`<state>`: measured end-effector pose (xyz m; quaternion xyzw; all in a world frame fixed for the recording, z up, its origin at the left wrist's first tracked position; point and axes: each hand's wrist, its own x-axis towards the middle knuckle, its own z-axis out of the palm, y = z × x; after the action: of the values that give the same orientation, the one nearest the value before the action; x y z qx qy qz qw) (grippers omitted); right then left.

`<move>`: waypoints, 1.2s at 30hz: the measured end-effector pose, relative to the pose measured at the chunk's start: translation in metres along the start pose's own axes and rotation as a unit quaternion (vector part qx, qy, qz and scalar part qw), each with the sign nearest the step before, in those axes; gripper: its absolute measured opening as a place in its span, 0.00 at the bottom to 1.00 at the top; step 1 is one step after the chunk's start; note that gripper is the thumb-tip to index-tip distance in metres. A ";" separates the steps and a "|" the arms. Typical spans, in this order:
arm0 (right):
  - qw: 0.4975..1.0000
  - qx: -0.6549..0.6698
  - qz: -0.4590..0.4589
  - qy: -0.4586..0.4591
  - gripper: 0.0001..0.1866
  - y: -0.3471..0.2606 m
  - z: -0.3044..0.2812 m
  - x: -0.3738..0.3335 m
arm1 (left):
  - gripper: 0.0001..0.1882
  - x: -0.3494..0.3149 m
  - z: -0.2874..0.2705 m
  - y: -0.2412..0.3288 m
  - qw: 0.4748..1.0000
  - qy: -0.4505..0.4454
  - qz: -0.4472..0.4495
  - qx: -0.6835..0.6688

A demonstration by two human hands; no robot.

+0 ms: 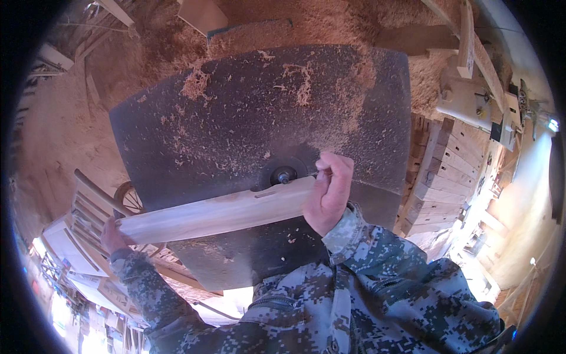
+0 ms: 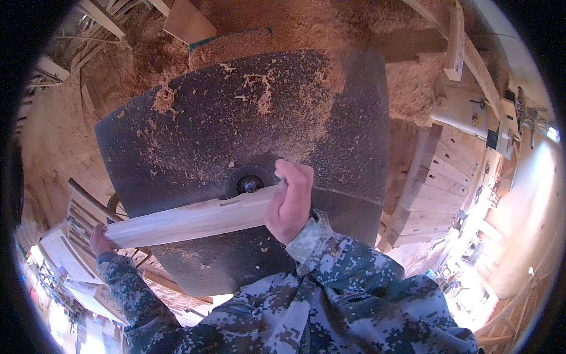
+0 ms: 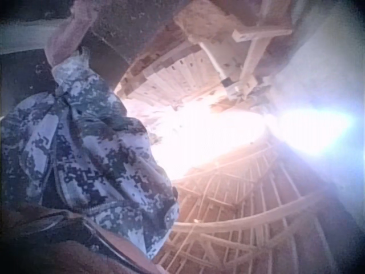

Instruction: The person repeatedly smooths the edges of rectangular wooden slats with predrilled holes using a rotating spindle sander. After each pass, the person places the finished slat onto a growing stack on the workbench. The process is repeated for multiple slats throughout the clip.

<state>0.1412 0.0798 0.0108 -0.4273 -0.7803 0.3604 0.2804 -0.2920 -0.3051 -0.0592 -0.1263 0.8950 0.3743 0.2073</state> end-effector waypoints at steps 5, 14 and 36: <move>0.995 -0.005 -0.099 -0.017 0.33 -0.008 0.023 -0.002 | 0.19 0.031 -0.044 -0.061 0.995 0.062 -0.063 -0.041; 0.993 0.069 -0.077 -0.064 0.27 -0.028 0.023 -0.029 | 0.23 -0.027 -0.085 -0.101 0.957 0.126 -0.028 -0.261; 0.914 -0.179 -0.257 -0.257 0.42 -0.082 -0.028 -0.101 | 0.25 -0.202 -0.059 -0.036 0.599 -0.179 0.170 -0.762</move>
<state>0.1724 -0.0293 0.0801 -0.1474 -0.9599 0.2274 0.0722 -0.1165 -0.3583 0.0499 -0.0141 0.2353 0.9638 0.1250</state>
